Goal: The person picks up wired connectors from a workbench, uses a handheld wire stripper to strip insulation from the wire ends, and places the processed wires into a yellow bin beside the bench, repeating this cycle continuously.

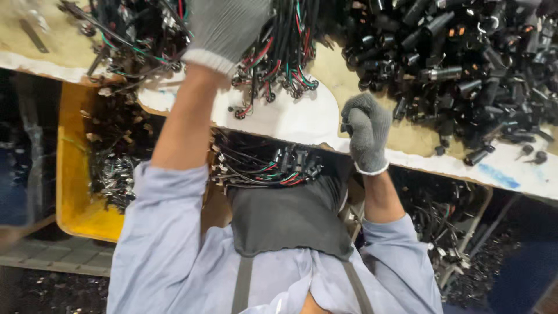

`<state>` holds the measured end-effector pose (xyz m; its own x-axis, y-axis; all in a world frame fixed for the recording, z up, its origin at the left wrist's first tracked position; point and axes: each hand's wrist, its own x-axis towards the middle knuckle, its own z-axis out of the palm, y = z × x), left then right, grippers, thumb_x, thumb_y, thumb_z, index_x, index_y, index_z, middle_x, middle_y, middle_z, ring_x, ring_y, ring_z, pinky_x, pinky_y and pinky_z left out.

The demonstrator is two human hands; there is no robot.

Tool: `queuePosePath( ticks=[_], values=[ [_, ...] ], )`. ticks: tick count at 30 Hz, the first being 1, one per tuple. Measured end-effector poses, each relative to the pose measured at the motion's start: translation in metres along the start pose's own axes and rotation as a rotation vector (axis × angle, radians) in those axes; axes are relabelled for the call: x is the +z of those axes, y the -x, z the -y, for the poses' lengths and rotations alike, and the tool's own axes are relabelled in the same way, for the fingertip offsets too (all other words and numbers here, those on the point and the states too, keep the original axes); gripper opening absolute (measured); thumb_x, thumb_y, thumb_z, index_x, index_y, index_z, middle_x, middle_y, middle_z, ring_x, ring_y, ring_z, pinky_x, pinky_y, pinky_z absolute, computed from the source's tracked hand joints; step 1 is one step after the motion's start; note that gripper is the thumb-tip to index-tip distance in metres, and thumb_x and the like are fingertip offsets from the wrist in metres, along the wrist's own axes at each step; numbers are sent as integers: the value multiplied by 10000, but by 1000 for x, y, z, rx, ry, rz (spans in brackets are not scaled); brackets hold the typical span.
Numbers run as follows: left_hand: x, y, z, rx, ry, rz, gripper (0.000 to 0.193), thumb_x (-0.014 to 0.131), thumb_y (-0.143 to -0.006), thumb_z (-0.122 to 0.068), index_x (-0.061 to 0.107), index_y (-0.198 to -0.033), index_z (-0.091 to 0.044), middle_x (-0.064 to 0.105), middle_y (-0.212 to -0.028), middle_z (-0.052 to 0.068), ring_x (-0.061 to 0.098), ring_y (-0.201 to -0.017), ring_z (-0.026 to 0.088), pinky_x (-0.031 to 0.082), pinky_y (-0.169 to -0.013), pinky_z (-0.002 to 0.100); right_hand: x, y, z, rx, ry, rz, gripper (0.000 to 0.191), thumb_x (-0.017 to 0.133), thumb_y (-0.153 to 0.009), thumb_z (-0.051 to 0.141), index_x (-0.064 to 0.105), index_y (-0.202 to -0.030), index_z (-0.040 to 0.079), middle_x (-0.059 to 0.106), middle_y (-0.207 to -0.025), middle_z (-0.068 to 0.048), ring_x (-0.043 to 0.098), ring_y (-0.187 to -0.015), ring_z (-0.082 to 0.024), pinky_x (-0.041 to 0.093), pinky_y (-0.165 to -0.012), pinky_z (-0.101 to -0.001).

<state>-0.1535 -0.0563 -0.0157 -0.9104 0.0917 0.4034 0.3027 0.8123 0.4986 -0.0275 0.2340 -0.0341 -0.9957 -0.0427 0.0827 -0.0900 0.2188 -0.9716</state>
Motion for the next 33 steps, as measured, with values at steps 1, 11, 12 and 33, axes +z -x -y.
queuePosePath(
  ticks=[1, 11, 12, 33],
  values=[
    [-22, 8, 0, 3, -3, -80, 286, 721, -913, -360, 723, -933, -75, 666, -805, 134, 685, -679, 315, 538, -573, 432, 2, -2, -6, 75, -38, -37, 185, 538, -954, 180, 623, -883, 33, 581, -739, 2, 529, -610, -58, 425, -563, -236],
    [-10, 158, -6, -48, -114, 341, 184, 703, -885, -155, 743, -1064, -139, 670, -1020, 128, 682, -784, 350, 545, -638, 461, 42, -51, -9, -186, 332, 55, 244, 788, -912, 84, 617, -1072, 14, 655, -900, -91, 631, -750, -153, 525, -709, -292],
    [-6, 163, -3, -61, -110, 360, 145, 710, -885, -169, 733, -1025, -141, 667, -1031, 126, 687, -814, 346, 549, -660, 460, 46, -51, -6, -237, 316, 86, 238, 769, -924, 65, 631, -1113, 24, 692, -952, -92, 671, -789, -157, 550, -746, -295],
    [-39, 134, -31, -707, 744, 367, 375, 770, -819, -155, 749, -1169, -22, 803, -1019, 82, 749, -878, 132, 586, -817, 271, 33, 38, 9, -162, 356, 235, 291, 818, -880, 157, 607, -1052, 54, 657, -812, -116, 692, -719, -293, 543, -670, -381]
  ],
)
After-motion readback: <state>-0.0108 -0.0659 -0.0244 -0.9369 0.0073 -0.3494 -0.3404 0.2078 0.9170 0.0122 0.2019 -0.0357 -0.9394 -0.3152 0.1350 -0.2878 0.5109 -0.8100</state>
